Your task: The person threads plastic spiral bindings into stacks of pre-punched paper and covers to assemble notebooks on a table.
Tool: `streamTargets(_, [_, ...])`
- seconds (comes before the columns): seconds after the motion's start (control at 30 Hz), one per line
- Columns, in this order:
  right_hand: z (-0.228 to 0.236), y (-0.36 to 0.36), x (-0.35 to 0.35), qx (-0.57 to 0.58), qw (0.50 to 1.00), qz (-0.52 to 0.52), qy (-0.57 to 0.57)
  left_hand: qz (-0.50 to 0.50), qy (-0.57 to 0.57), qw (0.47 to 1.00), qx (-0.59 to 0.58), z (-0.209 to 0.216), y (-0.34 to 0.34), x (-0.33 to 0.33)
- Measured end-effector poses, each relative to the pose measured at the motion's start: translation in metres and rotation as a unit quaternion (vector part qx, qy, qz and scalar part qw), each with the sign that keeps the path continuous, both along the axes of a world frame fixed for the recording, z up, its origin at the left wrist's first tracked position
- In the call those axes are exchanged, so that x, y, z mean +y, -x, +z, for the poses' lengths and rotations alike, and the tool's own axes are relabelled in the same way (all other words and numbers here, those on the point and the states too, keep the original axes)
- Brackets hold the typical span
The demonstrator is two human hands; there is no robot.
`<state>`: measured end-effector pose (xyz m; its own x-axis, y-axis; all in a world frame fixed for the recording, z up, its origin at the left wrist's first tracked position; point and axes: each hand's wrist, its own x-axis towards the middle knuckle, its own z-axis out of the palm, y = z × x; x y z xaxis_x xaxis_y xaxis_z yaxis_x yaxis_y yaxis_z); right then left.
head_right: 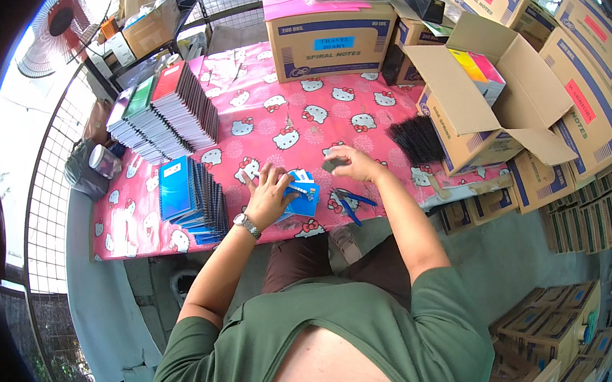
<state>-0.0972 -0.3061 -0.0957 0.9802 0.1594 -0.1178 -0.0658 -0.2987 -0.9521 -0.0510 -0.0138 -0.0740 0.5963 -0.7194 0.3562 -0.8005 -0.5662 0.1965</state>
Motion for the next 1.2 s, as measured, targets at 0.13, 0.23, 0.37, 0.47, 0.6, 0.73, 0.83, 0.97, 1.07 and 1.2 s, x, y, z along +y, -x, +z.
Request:
streamTargets(0.13, [0.042,0.012,0.039,0.054,0.982,0.087,-0.159,-0.082,0.011,0.995,0.054,-0.003,-0.011,0.002])
streamTargets(0.23, [0.050,0.015,0.037,-0.005,0.996,0.086,0.013,-0.093,-0.002,0.991,0.097,0.010,-0.006,-0.003])
streamTargets(0.37, [0.050,0.011,0.040,0.036,0.997,0.070,0.004,-0.099,0.062,0.985,0.126,0.006,-0.016,0.000])
streamTargets(0.47, [0.043,0.010,0.039,0.003,0.994,0.057,-0.093,-0.111,0.127,0.975,0.145,-0.001,-0.024,0.008])
streamTargets(0.6, [0.045,0.003,0.046,0.015,0.992,0.048,-0.115,-0.087,0.113,0.979,0.145,0.005,-0.035,0.013])
streamTargets(0.73, [0.050,-0.004,0.053,0.050,0.993,0.049,-0.092,-0.128,0.149,0.960,0.198,-0.008,-0.040,0.016])
streamTargets(0.83, [0.048,-0.005,0.055,0.009,0.991,0.062,-0.115,-0.122,0.150,0.946,0.261,-0.004,-0.041,0.015])
streamTargets(0.97, [0.045,-0.009,0.054,0.015,0.983,0.092,-0.158,-0.128,0.155,0.946,0.254,-0.007,-0.044,0.016])
streamTargets(1.07, [0.013,-0.023,0.045,-0.048,0.981,-0.078,0.171,-0.118,0.146,0.942,0.280,-0.003,-0.044,0.014])
streamTargets(1.2, [-0.046,-0.011,-0.002,-0.070,0.883,-0.267,0.380,-0.090,0.189,0.936,0.283,-0.007,-0.043,0.009])
